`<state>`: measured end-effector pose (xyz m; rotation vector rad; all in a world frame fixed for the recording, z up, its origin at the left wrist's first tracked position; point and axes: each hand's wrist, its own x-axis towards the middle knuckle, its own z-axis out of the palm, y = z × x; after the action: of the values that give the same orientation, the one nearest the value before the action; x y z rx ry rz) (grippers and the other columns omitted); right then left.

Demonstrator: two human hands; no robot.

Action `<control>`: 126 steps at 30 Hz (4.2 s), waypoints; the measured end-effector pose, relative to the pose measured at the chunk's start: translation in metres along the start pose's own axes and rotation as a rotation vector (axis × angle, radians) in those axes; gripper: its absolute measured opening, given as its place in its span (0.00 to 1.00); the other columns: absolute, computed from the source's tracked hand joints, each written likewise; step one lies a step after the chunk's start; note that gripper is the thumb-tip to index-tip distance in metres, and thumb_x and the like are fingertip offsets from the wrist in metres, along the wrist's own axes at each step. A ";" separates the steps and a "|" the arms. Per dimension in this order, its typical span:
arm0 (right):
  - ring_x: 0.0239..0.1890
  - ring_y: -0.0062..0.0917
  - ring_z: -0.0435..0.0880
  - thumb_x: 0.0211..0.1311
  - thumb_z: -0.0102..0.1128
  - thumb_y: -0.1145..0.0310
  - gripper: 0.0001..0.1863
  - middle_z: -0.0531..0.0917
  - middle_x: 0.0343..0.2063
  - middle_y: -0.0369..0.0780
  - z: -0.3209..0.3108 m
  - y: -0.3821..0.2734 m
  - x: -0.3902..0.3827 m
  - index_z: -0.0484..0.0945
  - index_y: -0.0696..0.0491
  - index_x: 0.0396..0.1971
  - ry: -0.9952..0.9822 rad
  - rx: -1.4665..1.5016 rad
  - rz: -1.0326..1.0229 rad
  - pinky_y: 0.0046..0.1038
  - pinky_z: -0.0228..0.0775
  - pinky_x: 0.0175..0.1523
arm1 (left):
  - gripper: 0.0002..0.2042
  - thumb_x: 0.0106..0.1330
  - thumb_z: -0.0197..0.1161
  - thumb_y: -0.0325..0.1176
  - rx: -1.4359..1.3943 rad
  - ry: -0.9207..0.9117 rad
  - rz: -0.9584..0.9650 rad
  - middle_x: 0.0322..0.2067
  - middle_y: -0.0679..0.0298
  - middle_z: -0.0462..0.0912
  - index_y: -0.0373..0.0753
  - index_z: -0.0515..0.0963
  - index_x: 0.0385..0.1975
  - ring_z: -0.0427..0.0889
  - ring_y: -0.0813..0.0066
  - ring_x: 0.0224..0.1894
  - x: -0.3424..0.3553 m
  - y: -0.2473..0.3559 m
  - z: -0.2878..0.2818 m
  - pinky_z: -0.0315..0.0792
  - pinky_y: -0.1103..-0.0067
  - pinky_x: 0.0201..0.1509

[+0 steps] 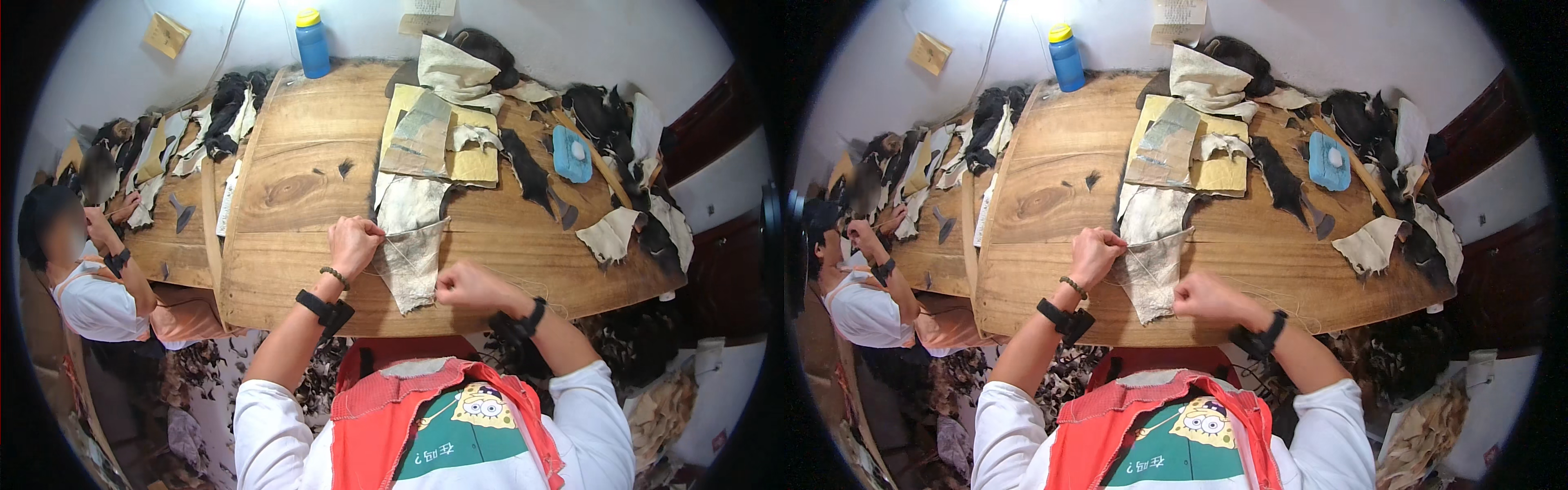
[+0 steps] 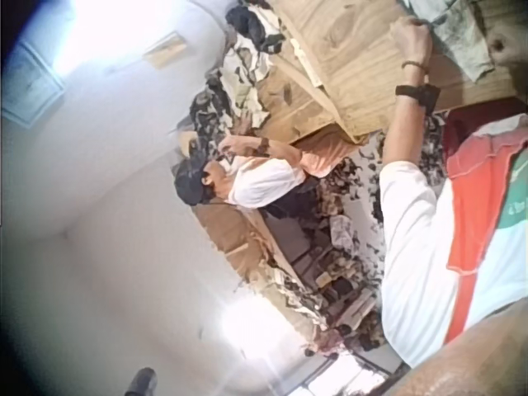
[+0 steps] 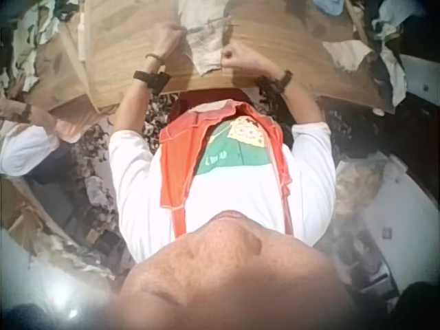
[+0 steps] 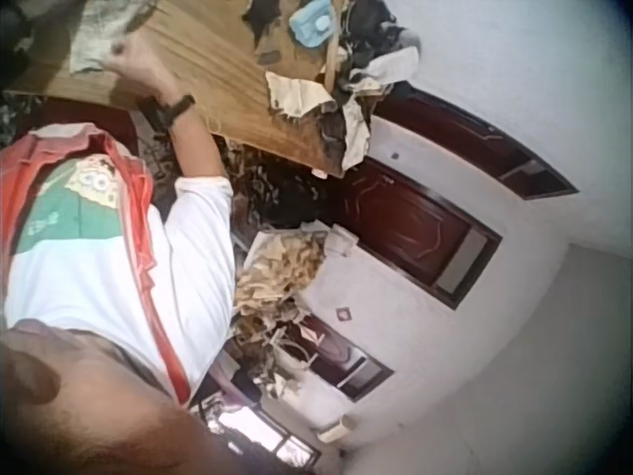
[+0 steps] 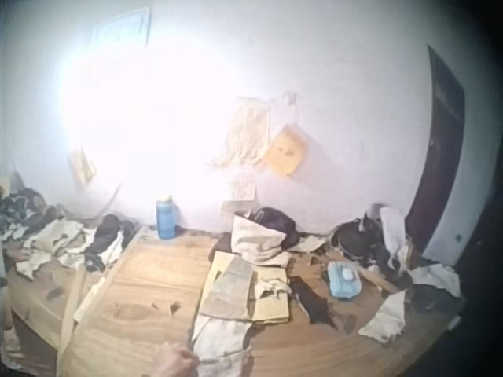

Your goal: Manually sewing leather pieces together and using a small knife to trim edges on a workshop table.

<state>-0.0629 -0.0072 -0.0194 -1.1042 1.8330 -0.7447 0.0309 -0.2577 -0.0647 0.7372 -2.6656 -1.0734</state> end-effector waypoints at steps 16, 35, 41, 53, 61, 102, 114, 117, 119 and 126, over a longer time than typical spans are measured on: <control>0.26 0.42 0.83 0.57 0.67 0.56 0.13 0.81 0.20 0.48 -0.020 -0.026 -0.184 0.83 0.52 0.26 0.103 -0.619 0.395 0.40 0.73 0.31 | 0.04 0.53 0.71 0.36 0.005 -0.061 -0.032 0.31 0.66 0.87 0.48 0.89 0.26 0.76 0.65 0.45 0.002 0.000 -0.001 0.60 0.70 0.55; 0.34 0.39 0.87 0.49 0.72 0.49 0.20 0.87 0.29 0.43 -0.103 0.011 0.005 0.87 0.51 0.31 0.177 -0.772 0.295 0.38 0.79 0.41 | 0.03 0.53 0.71 0.34 0.005 0.041 0.054 0.34 0.66 0.87 0.46 0.89 0.26 0.75 0.65 0.45 -0.006 -0.003 0.004 0.58 0.69 0.57; 0.25 0.43 0.86 0.67 0.55 0.62 0.12 0.85 0.23 0.47 -0.152 -0.006 -0.026 0.82 0.51 0.43 1.110 -0.912 0.519 0.42 0.76 0.28 | 0.02 0.54 0.70 0.33 -0.039 0.101 0.111 0.32 0.66 0.85 0.45 0.88 0.26 0.74 0.65 0.44 -0.010 -0.005 0.006 0.58 0.69 0.58; 0.20 0.39 0.83 0.57 0.62 0.64 0.07 0.81 0.16 0.44 0.026 -0.004 0.055 0.78 0.52 0.25 0.600 -0.775 -0.086 0.41 0.73 0.27 | 0.01 0.54 0.72 0.32 -0.077 0.165 0.178 0.29 0.67 0.81 0.45 0.86 0.24 0.74 0.64 0.43 -0.015 -0.009 0.011 0.60 0.67 0.58; 0.25 0.41 0.85 0.57 0.67 0.55 0.14 0.83 0.20 0.46 -0.006 -0.027 -0.045 0.83 0.50 0.23 0.134 -0.667 0.202 0.44 0.73 0.31 | 0.02 0.54 0.71 0.32 -0.048 0.239 0.255 0.29 0.67 0.80 0.45 0.85 0.25 0.73 0.64 0.42 -0.016 -0.009 0.013 0.61 0.68 0.55; 0.36 0.29 0.86 0.58 0.62 0.75 0.05 0.85 0.33 0.38 -0.038 -0.004 0.129 0.83 0.52 0.34 0.217 -0.180 -0.385 0.27 0.77 0.41 | 0.03 0.55 0.72 0.30 -0.026 0.189 0.311 0.30 0.66 0.80 0.45 0.86 0.28 0.74 0.64 0.43 -0.010 -0.016 0.008 0.60 0.68 0.57; 0.35 0.33 0.85 0.56 0.60 0.74 0.06 0.84 0.31 0.36 -0.038 0.009 0.140 0.82 0.48 0.32 0.225 -0.173 -0.381 0.32 0.76 0.40 | 0.05 0.53 0.72 0.28 -0.053 0.188 0.316 0.31 0.66 0.80 0.45 0.83 0.27 0.74 0.63 0.42 -0.009 -0.012 0.005 0.60 0.68 0.57; 0.35 0.36 0.84 0.57 0.62 0.68 0.05 0.84 0.31 0.38 -0.041 -0.001 0.139 0.81 0.50 0.33 0.201 -0.231 -0.381 0.34 0.76 0.40 | 0.05 0.53 0.72 0.27 -0.055 0.173 0.325 0.31 0.65 0.80 0.44 0.83 0.28 0.74 0.62 0.42 -0.008 -0.011 0.005 0.60 0.67 0.57; 0.35 0.40 0.84 0.53 0.66 0.59 0.13 0.83 0.30 0.41 -0.040 -0.011 0.137 0.79 0.52 0.34 0.198 -0.435 -0.336 0.38 0.75 0.40 | 0.05 0.53 0.70 0.25 -0.058 0.182 0.333 0.31 0.63 0.79 0.42 0.82 0.28 0.74 0.60 0.43 -0.007 -0.011 0.006 0.61 0.67 0.57; 0.32 0.45 0.83 0.45 0.66 0.59 0.22 0.82 0.26 0.44 -0.032 -0.026 0.142 0.70 0.55 0.35 0.167 -0.589 -0.291 0.43 0.72 0.37 | 0.03 0.57 0.67 0.25 -0.053 0.145 0.329 0.32 0.62 0.79 0.41 0.80 0.29 0.74 0.60 0.43 -0.007 -0.013 0.007 0.59 0.65 0.61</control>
<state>-0.1168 -0.1444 -0.0346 -1.7588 2.1269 -0.4716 0.0398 -0.2581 -0.0785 0.3341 -2.5086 -0.9582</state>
